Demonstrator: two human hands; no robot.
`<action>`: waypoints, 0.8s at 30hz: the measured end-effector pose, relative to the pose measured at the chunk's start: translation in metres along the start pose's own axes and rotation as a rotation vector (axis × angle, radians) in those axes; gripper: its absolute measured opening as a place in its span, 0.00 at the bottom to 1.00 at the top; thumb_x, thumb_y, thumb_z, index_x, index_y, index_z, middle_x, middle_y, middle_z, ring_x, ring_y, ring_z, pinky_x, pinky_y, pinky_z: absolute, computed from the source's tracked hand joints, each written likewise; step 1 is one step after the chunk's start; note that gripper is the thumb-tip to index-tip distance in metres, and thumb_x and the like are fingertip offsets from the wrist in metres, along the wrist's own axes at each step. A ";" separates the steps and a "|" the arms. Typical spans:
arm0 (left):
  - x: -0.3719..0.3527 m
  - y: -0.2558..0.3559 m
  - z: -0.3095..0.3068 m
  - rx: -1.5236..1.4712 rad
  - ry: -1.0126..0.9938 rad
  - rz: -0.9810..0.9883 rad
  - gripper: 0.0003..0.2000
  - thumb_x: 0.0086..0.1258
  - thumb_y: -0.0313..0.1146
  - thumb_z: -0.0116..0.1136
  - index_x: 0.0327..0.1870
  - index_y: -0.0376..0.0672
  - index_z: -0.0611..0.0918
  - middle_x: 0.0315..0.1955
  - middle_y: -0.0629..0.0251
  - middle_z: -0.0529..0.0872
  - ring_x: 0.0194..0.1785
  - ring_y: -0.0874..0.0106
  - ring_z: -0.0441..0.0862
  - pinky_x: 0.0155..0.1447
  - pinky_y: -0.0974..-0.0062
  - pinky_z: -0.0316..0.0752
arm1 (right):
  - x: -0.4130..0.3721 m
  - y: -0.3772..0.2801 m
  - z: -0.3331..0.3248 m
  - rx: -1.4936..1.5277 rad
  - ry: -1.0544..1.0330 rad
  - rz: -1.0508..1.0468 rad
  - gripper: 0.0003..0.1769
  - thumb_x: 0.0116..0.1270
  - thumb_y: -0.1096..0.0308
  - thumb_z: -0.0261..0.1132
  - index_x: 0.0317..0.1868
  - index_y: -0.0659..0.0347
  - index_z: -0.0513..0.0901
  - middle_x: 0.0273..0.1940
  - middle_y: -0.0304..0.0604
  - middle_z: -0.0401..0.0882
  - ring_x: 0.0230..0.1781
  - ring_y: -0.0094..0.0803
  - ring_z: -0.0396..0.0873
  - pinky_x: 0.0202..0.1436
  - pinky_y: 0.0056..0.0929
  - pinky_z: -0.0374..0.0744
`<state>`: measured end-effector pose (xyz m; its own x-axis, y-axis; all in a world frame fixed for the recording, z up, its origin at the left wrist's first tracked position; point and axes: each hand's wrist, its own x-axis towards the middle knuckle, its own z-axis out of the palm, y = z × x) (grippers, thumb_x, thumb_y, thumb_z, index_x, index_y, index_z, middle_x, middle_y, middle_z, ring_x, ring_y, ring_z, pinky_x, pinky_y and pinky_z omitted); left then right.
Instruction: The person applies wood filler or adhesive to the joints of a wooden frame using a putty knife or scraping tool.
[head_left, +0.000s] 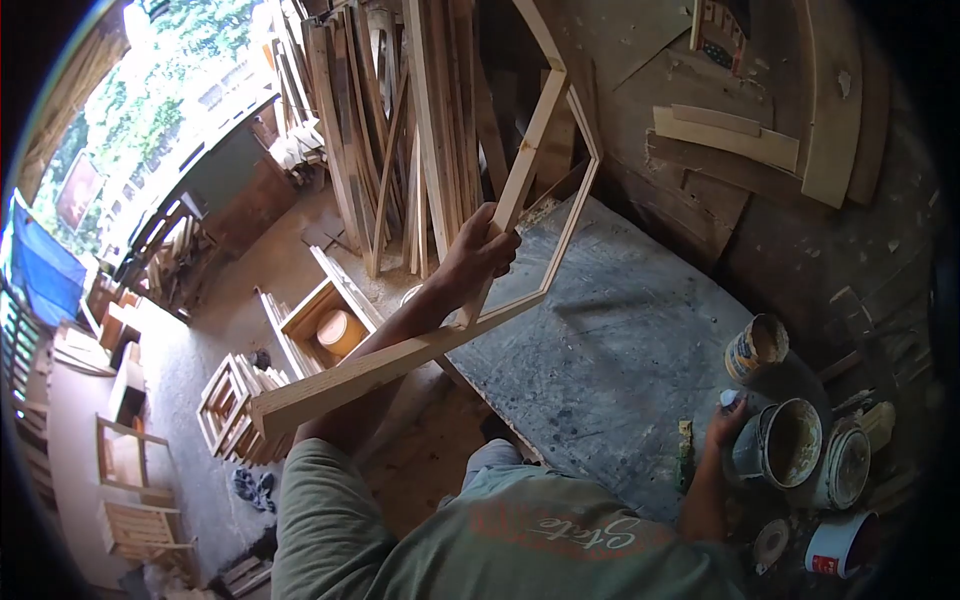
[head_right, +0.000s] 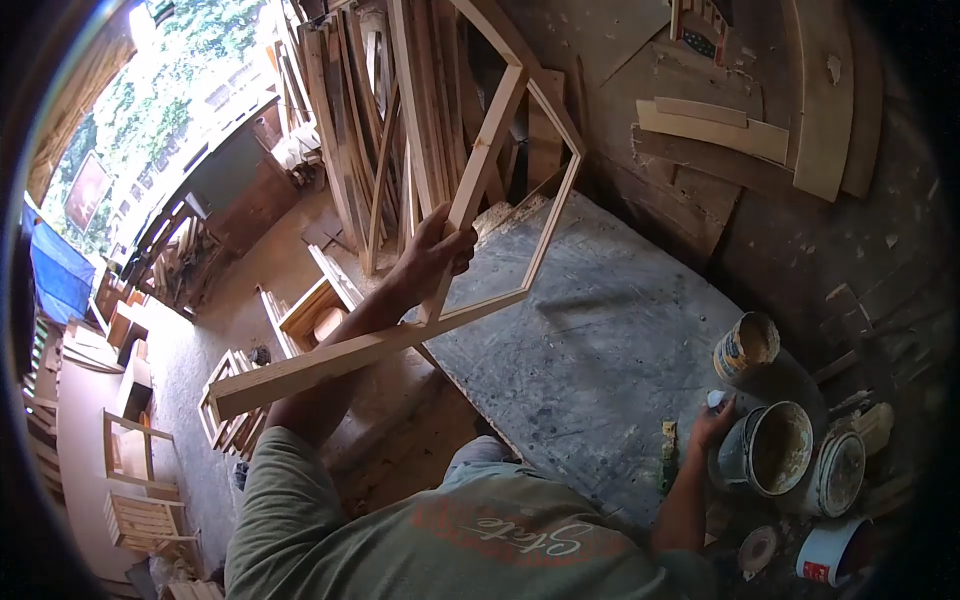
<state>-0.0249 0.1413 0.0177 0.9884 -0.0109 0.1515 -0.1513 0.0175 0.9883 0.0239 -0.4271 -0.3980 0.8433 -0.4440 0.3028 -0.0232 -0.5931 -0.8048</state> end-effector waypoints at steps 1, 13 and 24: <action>-0.001 0.001 0.001 -0.013 0.011 0.003 0.09 0.75 0.32 0.56 0.49 0.43 0.69 0.25 0.75 0.69 0.25 0.83 0.65 0.27 0.82 0.63 | -0.003 0.005 0.002 0.094 0.041 -0.019 0.39 0.59 0.78 0.69 0.71 0.62 0.66 0.61 0.55 0.77 0.57 0.47 0.79 0.61 0.45 0.76; -0.016 -0.001 -0.003 -0.108 0.069 0.002 0.10 0.73 0.30 0.55 0.50 0.43 0.70 0.26 0.73 0.70 0.26 0.82 0.66 0.28 0.81 0.64 | -0.099 -0.087 -0.050 -0.092 -0.010 -0.052 0.29 0.65 0.71 0.64 0.67 0.57 0.71 0.54 0.46 0.77 0.41 0.36 0.78 0.40 0.35 0.75; -0.009 -0.003 0.003 -0.224 0.239 0.052 0.06 0.71 0.28 0.54 0.40 0.46 0.69 0.24 0.73 0.70 0.23 0.81 0.68 0.24 0.80 0.64 | -0.103 -0.100 -0.050 0.007 -0.169 -0.140 0.19 0.63 0.72 0.66 0.55 0.61 0.79 0.46 0.46 0.79 0.36 0.35 0.77 0.40 0.33 0.77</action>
<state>-0.0335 0.1386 0.0138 0.9587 0.2301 0.1674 -0.2211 0.2318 0.9473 -0.0879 -0.3558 -0.3230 0.9162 -0.2379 0.3225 0.1038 -0.6365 -0.7643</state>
